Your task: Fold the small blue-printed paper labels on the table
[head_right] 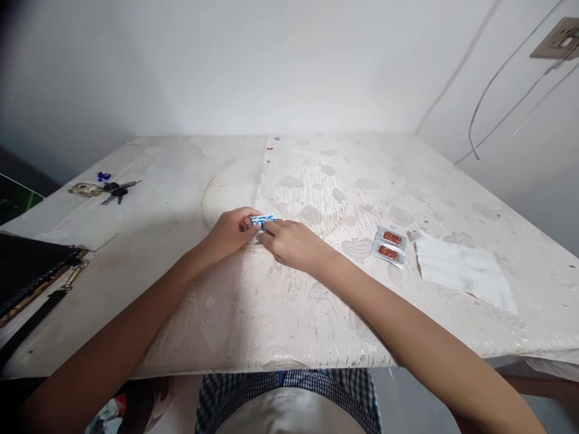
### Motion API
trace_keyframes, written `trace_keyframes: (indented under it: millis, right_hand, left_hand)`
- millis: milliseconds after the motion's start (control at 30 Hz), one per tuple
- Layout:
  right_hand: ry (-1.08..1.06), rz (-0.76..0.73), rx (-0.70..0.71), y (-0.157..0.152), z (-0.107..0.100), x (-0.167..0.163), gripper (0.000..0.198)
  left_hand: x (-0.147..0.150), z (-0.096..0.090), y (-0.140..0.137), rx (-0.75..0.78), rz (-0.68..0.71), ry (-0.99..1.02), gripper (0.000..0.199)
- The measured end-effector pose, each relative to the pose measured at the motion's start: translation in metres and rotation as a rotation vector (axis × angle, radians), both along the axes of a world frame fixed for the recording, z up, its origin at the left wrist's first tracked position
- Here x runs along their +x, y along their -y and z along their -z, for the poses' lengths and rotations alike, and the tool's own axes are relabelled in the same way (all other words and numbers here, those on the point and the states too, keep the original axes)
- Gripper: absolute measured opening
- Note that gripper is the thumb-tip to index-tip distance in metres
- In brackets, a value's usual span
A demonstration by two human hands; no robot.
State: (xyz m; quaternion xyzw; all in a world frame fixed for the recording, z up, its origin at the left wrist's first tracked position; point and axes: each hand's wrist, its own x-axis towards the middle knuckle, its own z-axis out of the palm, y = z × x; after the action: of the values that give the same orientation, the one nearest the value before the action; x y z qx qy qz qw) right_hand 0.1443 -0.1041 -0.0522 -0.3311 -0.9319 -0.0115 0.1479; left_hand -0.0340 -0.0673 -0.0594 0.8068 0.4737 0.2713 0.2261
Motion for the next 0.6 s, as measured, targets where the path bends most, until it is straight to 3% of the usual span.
trace_keyframes:
  millis: [167,300,433,533,600]
  right_hand:
    - [-0.209,0.062,-0.088,-0.001,-0.007,0.005,0.027]
    - [-0.575,0.085,-0.352,-0.007,-0.011,0.008,0.034]
    - [-0.728,0.122,-0.573,-0.011,-0.01,0.006,0.029]
    - [-0.658,0.127,-0.516,-0.009,-0.009,0.003,0.024]
    - [-0.571,0.129,-0.416,-0.006,-0.009,0.001,0.031]
  left_hand:
    - [0.0,-0.002,0.001,0.017,-0.005,-0.016,0.021]
    - [0.001,-0.002,0.002,0.008,-0.021,-0.013,0.018]
    - [0.0,0.002,0.0,0.017,-0.011,-0.01,0.021]
    - [-0.002,0.003,0.0,0.03,-0.014,-0.001,0.022]
    - [-0.003,0.002,0.001,0.03,0.0,0.008,0.021]
